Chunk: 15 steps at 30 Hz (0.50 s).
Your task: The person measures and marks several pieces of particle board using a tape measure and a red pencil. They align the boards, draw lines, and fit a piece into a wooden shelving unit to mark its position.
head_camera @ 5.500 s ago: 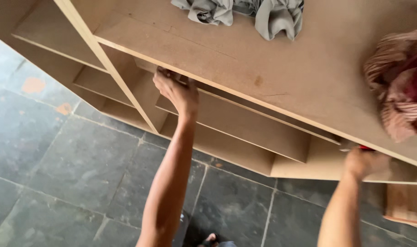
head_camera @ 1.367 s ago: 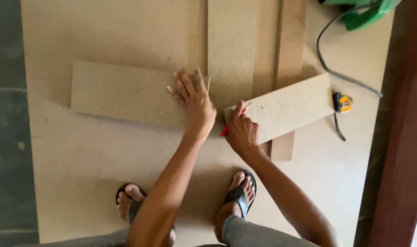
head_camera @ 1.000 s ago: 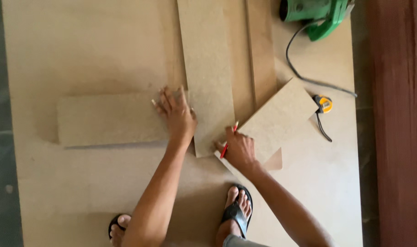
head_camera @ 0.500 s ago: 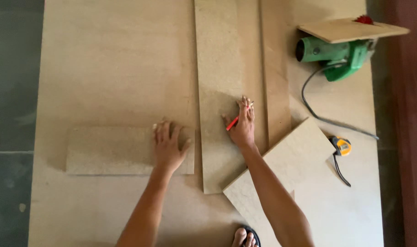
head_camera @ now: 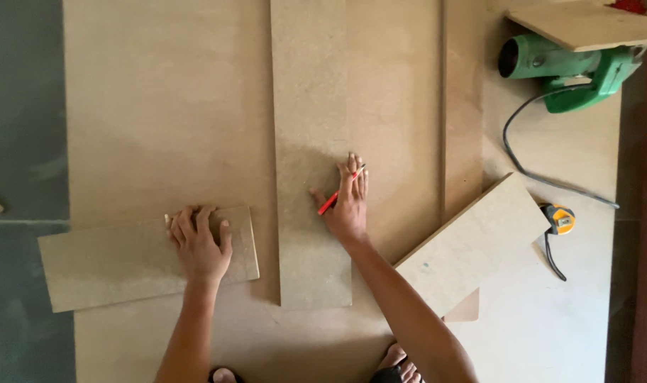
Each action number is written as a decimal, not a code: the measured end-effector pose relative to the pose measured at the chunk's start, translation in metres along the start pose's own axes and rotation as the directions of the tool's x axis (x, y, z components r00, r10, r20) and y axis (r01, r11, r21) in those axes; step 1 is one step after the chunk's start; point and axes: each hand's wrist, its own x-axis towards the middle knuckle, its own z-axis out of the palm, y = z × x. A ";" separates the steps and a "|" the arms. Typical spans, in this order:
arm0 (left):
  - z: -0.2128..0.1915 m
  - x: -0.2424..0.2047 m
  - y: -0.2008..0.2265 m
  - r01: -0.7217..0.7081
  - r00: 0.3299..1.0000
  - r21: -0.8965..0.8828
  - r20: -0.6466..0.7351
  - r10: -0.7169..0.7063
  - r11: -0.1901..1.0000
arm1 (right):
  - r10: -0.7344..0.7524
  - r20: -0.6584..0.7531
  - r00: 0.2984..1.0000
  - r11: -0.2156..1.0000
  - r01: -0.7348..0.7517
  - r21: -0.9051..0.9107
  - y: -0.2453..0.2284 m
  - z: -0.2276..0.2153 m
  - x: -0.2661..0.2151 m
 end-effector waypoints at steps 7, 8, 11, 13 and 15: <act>0.003 0.004 -0.009 0.023 1.000 -0.029 -0.016 -0.024 0.999 | 0.019 0.001 1.000 0.999 -0.019 -0.026 -0.022 0.025 -0.019; 0.002 -0.001 -0.009 0.016 1.000 -0.027 -0.005 -0.016 1.000 | 0.014 -0.016 1.000 1.000 -0.014 -0.014 -0.020 0.025 -0.022; 0.005 -0.003 0.006 0.021 1.000 -0.095 0.003 -0.021 0.995 | -0.011 0.093 0.996 0.997 0.003 0.080 -0.001 0.007 -0.022; 0.010 -0.003 0.027 -0.019 1.000 -0.161 -0.012 0.017 0.987 | 0.076 0.167 0.983 0.993 -0.089 0.073 0.016 -0.023 -0.029; 0.015 -0.009 0.050 -0.060 0.998 -0.225 -0.019 0.057 0.973 | 0.108 0.126 0.986 0.994 -0.110 0.009 0.029 -0.056 -0.045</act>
